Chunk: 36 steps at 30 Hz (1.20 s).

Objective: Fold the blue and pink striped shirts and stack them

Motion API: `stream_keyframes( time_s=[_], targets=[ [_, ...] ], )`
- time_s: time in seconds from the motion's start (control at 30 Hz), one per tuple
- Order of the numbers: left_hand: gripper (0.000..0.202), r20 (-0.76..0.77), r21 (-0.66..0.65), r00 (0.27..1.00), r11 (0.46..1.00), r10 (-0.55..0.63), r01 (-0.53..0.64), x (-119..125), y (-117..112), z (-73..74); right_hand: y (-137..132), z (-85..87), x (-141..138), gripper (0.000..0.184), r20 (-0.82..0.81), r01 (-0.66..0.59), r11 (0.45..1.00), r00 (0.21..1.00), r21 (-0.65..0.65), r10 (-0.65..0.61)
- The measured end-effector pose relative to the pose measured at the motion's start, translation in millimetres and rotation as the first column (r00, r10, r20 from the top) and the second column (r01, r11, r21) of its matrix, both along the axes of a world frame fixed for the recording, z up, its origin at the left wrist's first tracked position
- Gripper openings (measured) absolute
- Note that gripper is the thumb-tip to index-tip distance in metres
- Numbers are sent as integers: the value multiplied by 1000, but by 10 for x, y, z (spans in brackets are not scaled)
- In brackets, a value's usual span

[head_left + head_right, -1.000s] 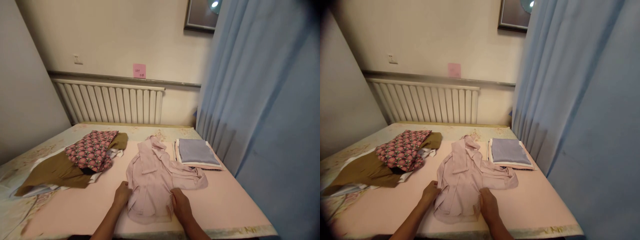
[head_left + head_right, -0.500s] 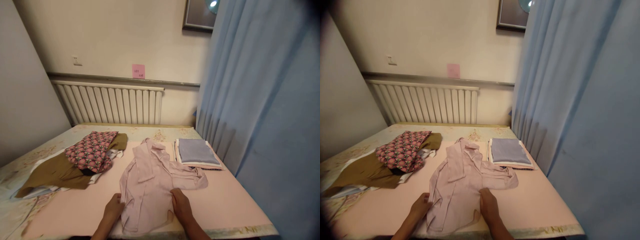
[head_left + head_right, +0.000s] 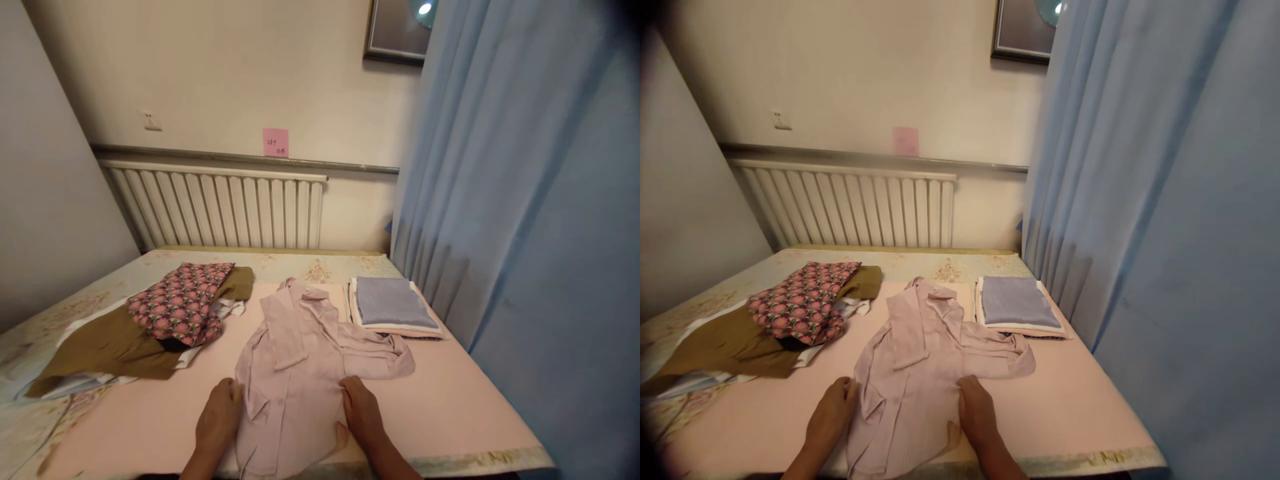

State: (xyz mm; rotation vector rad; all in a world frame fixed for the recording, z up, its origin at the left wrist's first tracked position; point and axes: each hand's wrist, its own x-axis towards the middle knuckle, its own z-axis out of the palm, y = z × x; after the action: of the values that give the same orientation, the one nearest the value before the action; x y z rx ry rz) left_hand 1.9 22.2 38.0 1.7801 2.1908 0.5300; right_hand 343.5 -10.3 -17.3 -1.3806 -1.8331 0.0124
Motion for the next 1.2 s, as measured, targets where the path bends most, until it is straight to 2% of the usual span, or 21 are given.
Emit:
stream_keyframes(
  time_s=[0.13, 0.23, 0.43, 0.67, 1.0, 1.2],
  targets=[
    [34, -182, 98, 983, 995, 16, 2, 0, 68, -38, -1, -2, -3, 28, 0, 2, 1000, 1000, -5, -2],
    [34, -254, 133, 967, 991, 12, 22, -2, 62, -81, -4, -5, -3, 28, -1, 0, 1000, 1000, -26, 0],
    [27, -217, 135, 976, 991, 19, 10, 0, 41, -72, 1, -9, -1, 26, 2, -6, 998, 1000, -60, 6],
    [25, -248, 150, 968, 989, 31, 6, -2, 61, -100, 4, -32, -2, 26, 10, -1, 998, 1000, -70, 1],
    [33, -326, 183, 945, 983, 30, 32, -30, 86, -181, 5, -48, -6, 25, 18, 3, 999, 1000, -48, -2],
    [33, -311, 174, 950, 984, 32, 24, -38, 100, -191, 18, -66, -4, 24, 39, 8, 998, 999, -65, -5]
  ],
)
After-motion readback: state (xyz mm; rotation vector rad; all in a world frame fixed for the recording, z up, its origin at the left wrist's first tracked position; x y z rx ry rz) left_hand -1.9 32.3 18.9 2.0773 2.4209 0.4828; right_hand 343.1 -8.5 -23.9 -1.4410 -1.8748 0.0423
